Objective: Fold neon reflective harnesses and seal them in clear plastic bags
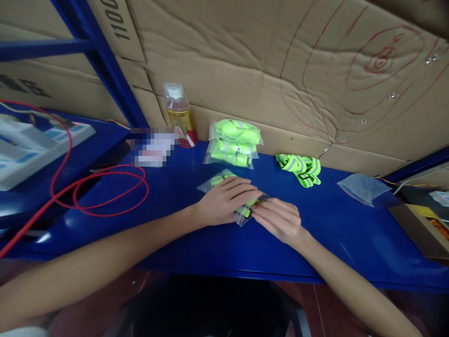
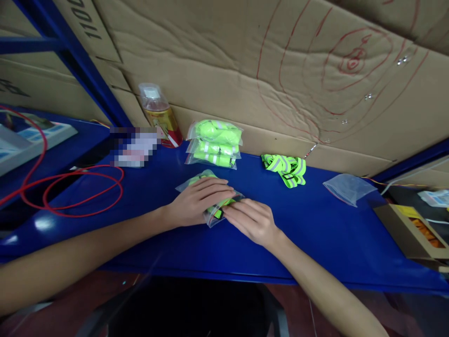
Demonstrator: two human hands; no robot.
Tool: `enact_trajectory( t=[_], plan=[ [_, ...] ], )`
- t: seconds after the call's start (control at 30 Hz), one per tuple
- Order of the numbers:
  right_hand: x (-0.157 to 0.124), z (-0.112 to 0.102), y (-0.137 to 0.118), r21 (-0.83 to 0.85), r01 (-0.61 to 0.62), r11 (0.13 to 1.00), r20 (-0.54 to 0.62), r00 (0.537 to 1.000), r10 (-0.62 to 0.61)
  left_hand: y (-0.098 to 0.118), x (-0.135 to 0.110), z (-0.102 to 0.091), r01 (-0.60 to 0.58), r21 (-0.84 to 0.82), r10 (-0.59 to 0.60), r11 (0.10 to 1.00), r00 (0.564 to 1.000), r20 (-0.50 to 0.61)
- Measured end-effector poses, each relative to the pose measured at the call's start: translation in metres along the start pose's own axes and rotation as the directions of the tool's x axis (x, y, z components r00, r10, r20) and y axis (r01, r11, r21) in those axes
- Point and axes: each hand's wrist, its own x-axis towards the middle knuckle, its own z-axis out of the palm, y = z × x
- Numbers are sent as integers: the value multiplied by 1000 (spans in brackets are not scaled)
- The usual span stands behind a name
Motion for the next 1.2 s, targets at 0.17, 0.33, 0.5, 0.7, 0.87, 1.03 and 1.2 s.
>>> enact_trajectory(
  t=[0.17, 0.33, 0.5, 0.7, 0.87, 1.03, 1.2],
  plan=[
    [9, 2, -11, -45, 15, 999, 89, 996, -11, 5, -1, 8, -74, -60, 72, 995, 997, -40],
    [12, -4, -9, -100, 16, 995, 150, 989, -1, 1, 4, -4, 11, -143, -34, 990, 986, -162],
    [4, -8, -1, 29, -180, 983, -64, 981, 181, 7, 18, -28, 212, -480, -407, 851, 845, -348],
    [-4, 14, 4, 621, -595, 510, 299, 781, 548, 8, 21, -10, 512, -800, -820, 313, 570, 44],
    [-3, 20, 13, 693, -702, 164, 416, 576, 704, -1, 13, 1, 593, -802, -732, 65, 575, 366],
    [12, 18, 16, 626, -778, 52, 505, 455, 734, 0, 13, 3, 632, -768, -669, 104, 616, 416],
    [30, 30, 25, 532, -847, -29, 548, 318, 774, -5, 11, 12, 676, -723, -804, 144, 506, 313]
  ],
)
